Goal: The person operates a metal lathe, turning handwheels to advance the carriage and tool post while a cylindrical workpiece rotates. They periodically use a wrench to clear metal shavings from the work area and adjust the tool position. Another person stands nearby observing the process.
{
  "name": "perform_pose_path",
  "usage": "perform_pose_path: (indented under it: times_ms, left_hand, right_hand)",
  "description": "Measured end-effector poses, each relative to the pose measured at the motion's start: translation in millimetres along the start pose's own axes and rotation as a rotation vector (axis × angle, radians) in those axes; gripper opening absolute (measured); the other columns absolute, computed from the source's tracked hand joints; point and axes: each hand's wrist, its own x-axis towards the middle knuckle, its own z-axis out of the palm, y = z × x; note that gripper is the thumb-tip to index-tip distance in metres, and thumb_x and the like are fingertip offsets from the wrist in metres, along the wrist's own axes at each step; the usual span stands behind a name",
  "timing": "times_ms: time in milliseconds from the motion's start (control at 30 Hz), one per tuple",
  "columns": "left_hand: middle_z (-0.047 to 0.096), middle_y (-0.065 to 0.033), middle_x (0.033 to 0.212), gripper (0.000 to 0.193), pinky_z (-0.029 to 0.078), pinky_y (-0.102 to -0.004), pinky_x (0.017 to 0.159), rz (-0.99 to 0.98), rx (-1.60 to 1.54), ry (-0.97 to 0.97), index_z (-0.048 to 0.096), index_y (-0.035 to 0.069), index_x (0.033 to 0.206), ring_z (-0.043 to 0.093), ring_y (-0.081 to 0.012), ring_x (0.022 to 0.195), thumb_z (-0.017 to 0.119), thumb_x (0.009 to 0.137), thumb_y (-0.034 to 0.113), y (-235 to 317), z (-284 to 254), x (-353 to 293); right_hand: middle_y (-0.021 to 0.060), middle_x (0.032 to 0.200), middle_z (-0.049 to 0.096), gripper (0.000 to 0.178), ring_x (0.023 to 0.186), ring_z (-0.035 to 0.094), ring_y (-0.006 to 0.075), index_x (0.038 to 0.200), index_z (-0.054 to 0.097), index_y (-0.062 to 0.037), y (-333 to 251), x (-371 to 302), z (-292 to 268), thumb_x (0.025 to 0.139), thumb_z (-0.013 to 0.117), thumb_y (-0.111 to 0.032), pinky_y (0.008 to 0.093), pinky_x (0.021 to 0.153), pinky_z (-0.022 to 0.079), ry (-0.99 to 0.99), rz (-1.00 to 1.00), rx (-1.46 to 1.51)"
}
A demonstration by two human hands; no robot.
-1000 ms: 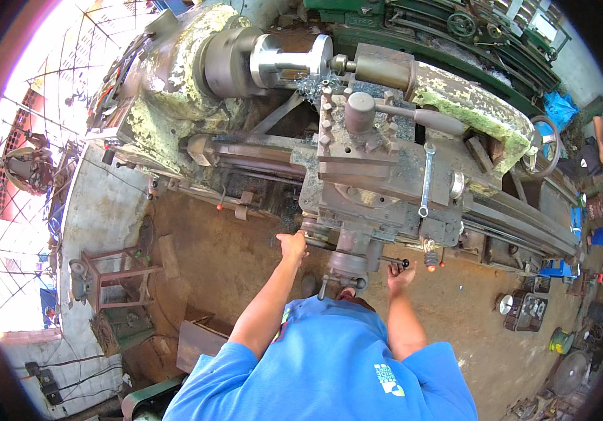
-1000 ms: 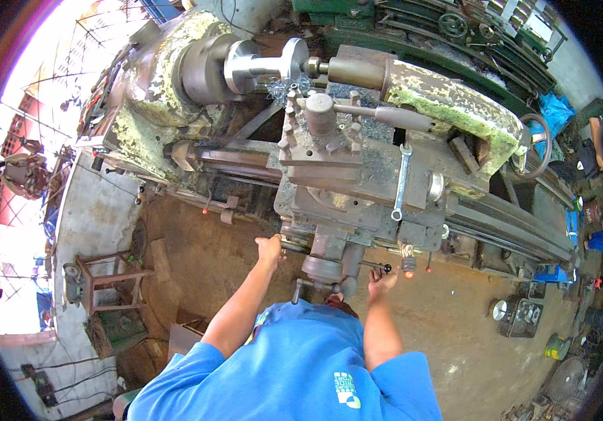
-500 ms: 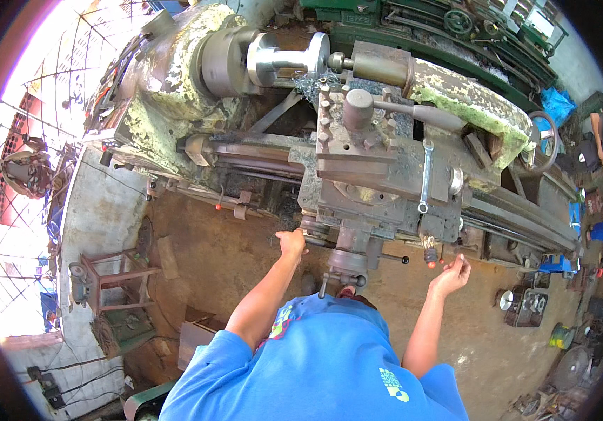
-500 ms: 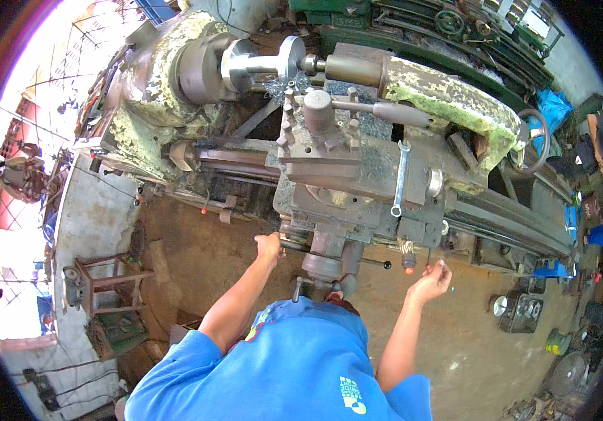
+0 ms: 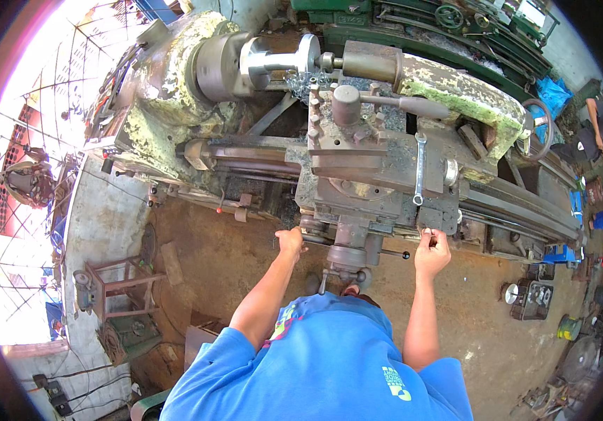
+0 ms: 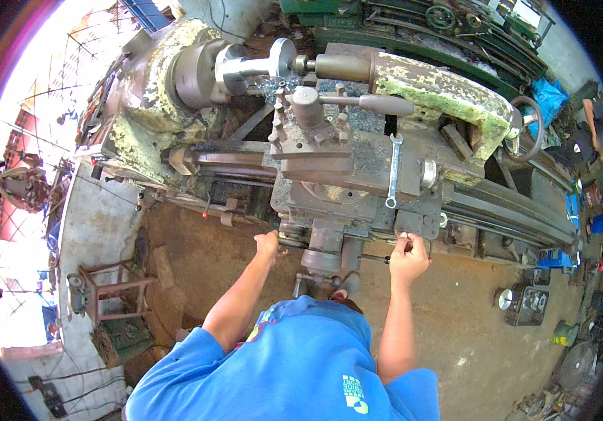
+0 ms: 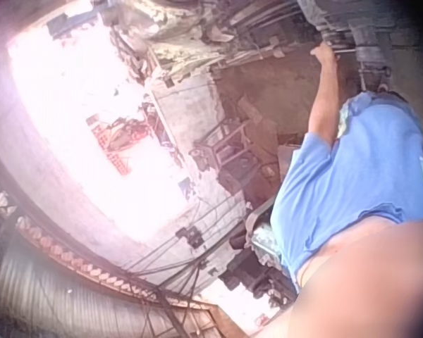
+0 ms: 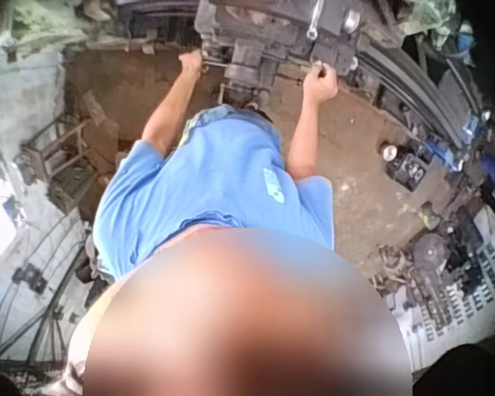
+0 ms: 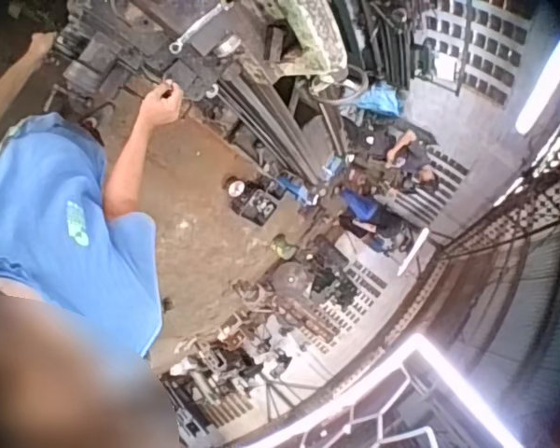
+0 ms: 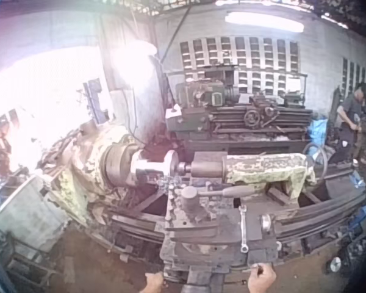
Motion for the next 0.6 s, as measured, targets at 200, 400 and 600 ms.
perform_pose_path:
  times_ms: [200,400,600]
  left_hand:
    - [0.048,-0.0057,0.069,0.055,0.057,-0.0475,0.063,-0.004,-0.020,-0.073,0.022,-0.003,0.128,0.050,-0.0175,0.058,0.054,0.088,0.018,2,-3,3]
    - [0.051,-0.0080,0.078,0.057,0.057,-0.0499,0.064,-0.011,-0.022,-0.038,0.021,-0.003,0.129,0.053,-0.0198,0.064,0.055,0.089,0.019,-2,-6,12]
    - [0.054,-0.0128,0.092,0.060,0.057,-0.0501,0.065,-0.013,-0.014,-0.061,0.018,0.000,0.130,0.058,-0.0240,0.075,0.056,0.089,0.020,-7,-4,18]
  right_hand:
    - [0.0064,0.058,0.057,0.010,0.050,0.053,0.0182,0.083,0.066,-0.0043,-2,-1,1,0.083,0.072,-0.012,0.0327,0.051,0.043,0.030,-0.071,-0.005]
    - [0.0070,0.060,0.061,0.009,0.051,0.058,0.0200,0.082,0.068,-0.0066,2,-1,1,0.081,0.074,-0.012,0.0333,0.052,0.046,0.018,-0.048,-0.029]
    - [0.0066,0.060,0.061,0.008,0.051,0.058,0.0203,0.082,0.067,-0.0063,2,-1,2,0.081,0.073,-0.012,0.0335,0.052,0.046,0.022,-0.056,-0.003]
